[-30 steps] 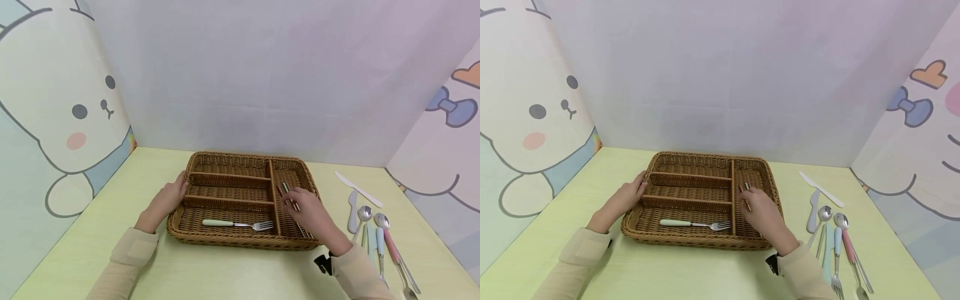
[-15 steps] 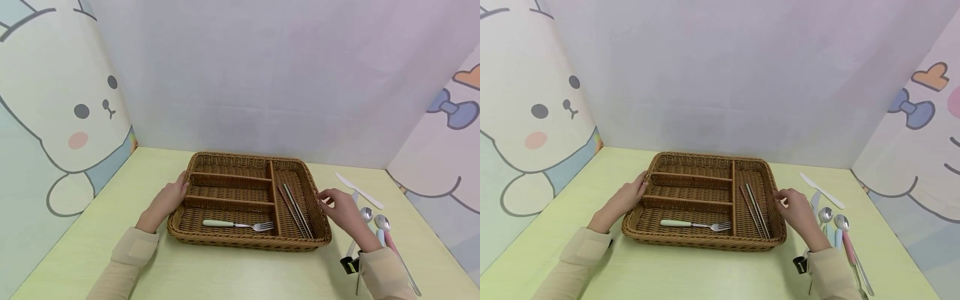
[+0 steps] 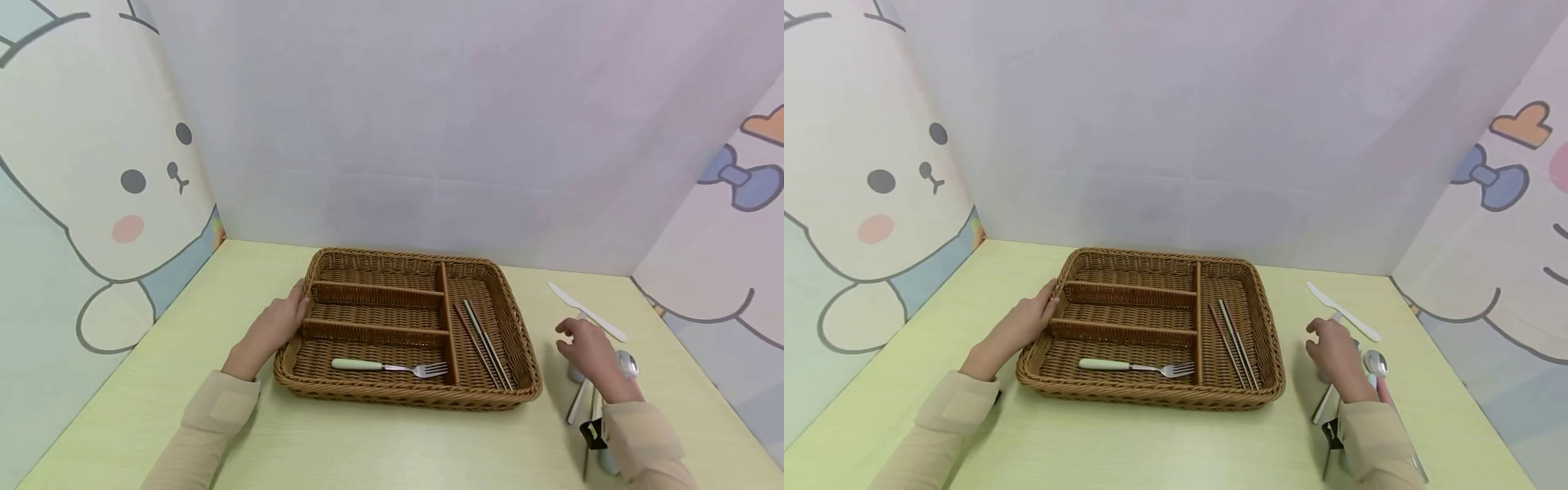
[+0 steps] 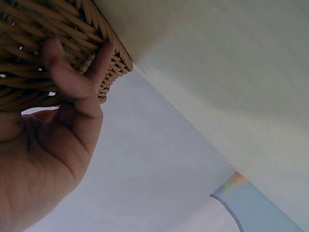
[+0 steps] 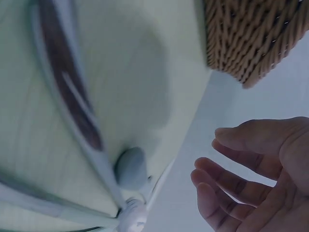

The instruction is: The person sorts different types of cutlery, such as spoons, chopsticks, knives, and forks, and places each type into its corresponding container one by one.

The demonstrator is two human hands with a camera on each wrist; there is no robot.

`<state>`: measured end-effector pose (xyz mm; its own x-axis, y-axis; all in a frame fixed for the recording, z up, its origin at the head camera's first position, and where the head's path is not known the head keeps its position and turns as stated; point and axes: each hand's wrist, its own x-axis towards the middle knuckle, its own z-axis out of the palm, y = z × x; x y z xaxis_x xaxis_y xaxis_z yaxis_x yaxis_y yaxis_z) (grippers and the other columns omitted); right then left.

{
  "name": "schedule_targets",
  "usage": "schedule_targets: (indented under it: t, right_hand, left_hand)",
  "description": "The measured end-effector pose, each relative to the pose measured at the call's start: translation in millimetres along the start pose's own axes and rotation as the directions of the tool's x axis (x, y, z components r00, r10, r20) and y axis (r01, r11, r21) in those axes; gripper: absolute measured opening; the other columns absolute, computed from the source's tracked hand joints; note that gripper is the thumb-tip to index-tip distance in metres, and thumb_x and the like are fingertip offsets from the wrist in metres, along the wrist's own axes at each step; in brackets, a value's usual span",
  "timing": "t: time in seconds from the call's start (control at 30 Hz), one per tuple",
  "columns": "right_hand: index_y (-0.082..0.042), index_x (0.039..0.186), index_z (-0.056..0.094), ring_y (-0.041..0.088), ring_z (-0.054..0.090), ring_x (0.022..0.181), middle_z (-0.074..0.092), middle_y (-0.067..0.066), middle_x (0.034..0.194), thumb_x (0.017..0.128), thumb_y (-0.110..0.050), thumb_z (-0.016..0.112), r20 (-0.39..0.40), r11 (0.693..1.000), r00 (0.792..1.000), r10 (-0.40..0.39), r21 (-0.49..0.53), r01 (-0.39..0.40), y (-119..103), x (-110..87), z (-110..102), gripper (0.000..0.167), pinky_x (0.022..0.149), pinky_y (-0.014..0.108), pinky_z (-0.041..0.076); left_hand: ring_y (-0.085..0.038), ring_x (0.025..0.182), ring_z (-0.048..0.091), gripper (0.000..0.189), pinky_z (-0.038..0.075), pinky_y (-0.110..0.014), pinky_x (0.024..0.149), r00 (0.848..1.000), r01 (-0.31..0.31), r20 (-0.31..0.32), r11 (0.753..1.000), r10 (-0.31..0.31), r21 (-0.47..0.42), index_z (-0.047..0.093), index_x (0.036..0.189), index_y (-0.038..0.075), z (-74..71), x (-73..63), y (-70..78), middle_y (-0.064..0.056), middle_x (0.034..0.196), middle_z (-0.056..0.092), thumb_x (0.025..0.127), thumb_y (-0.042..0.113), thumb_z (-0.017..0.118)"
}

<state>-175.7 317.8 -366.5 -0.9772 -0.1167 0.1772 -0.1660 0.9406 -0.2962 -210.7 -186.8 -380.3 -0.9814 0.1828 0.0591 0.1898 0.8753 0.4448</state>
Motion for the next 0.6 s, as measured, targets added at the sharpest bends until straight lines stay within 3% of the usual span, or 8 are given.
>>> schedule_targets:
  t: [0.3, 0.6]
  right_hand:
    - [0.019, 0.094, 0.055, 0.044, 0.057, 0.076, 0.058, 0.035, 0.087, 0.074, 0.001, 0.062, 0.088, 0.997, 0.994, 0.067, -0.035, -0.064, 16.0, 0.7, 2.0, 0.028, 0.067, 0.05, 0.046]
    - [0.021, 0.096, 0.051, 0.034, 0.056, 0.069, 0.056, 0.035, 0.086, 0.074, 0.001, 0.057, 0.179, 0.989, 0.973, 0.143, -0.061, -0.134, 19.1, 0.9, 0.7, 0.031, 0.062, 0.044, 0.047]
  left_hand:
    - [-0.013, 0.036, 0.034, 0.053, 0.031, -0.027, 0.038, 1.0, 0.012, 0.01, 1.0, -0.012, -0.003, 0.017, 0.143, -0.006, -2.3, -0.5, 2.3, -0.001, 0.047, 0.039, 0.101, 0.022, 0.031]
    - [-0.013, 0.036, 0.035, 0.053, 0.031, -0.027, 0.038, 1.0, 0.013, 0.008, 1.0, -0.013, -0.001, 0.017, 0.143, -0.006, -1.8, -0.5, 2.3, -0.002, 0.047, 0.04, 0.101, 0.022, 0.031]
